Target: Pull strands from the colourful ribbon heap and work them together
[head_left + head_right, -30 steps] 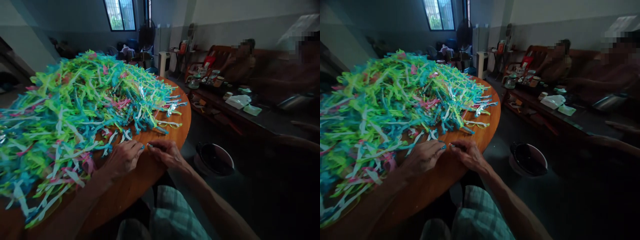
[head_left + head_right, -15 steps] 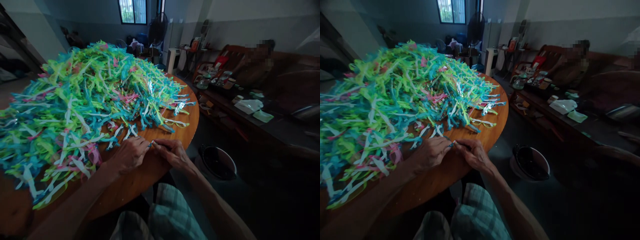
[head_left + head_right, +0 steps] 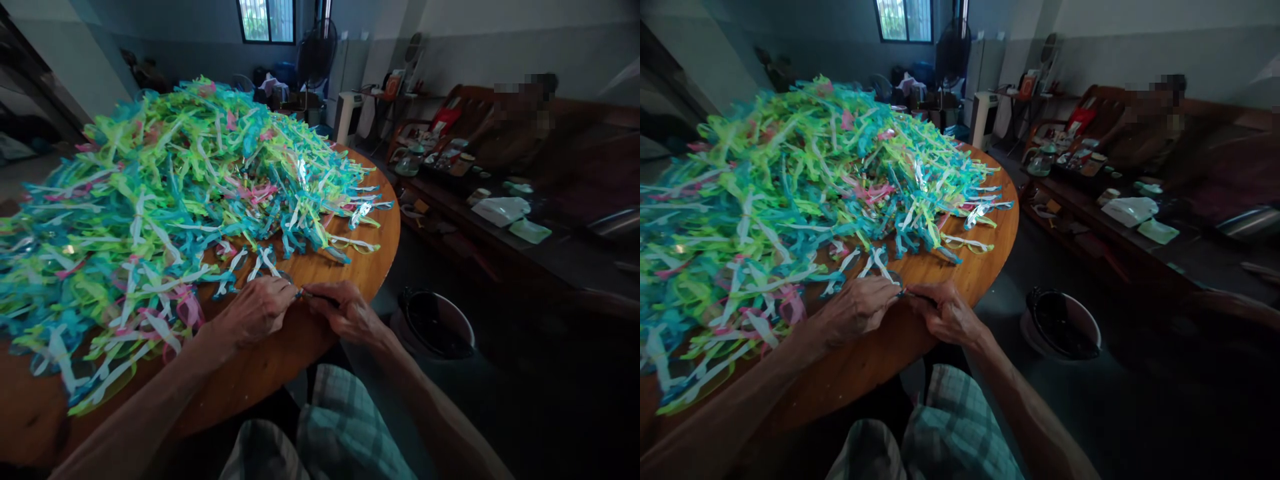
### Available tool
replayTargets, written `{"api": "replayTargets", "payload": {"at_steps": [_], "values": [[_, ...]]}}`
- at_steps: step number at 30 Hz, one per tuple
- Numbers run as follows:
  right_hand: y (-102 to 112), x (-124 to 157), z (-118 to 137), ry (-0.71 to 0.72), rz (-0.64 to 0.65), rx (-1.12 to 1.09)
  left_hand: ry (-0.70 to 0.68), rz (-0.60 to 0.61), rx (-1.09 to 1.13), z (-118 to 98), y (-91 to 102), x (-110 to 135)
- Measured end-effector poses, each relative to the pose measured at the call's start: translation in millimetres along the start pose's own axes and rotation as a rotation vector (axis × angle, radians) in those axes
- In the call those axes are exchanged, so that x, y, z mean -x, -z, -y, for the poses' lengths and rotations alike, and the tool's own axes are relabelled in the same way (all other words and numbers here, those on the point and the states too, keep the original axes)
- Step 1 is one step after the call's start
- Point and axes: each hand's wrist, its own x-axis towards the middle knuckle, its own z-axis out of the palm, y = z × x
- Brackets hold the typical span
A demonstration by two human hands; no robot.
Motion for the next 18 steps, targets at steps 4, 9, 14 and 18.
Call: {"api": "replayTargets", "payload": {"at_steps": [4,9,14,18], "values": [[6.6,-1.0,9.6,-0.002,0.156,0.041,-0.069,0.013,0.000,-0.1,4.5,4.8],[3.6,3.9,15.2,0.018,0.156,0.045,-0.058,0.071,-0.081,-8.0,8.3,0.5],[-5.0,-4.9,4.5,-0.120,0.070,-0.287,0.062,0.067,-0.137,-10.7,38.4,3.7],[-16.7,-42.2,7.1,-0.065,-0.051,-0.224,0.298,-0.327,-0.151,-12.4,101.0,61.5]]}}
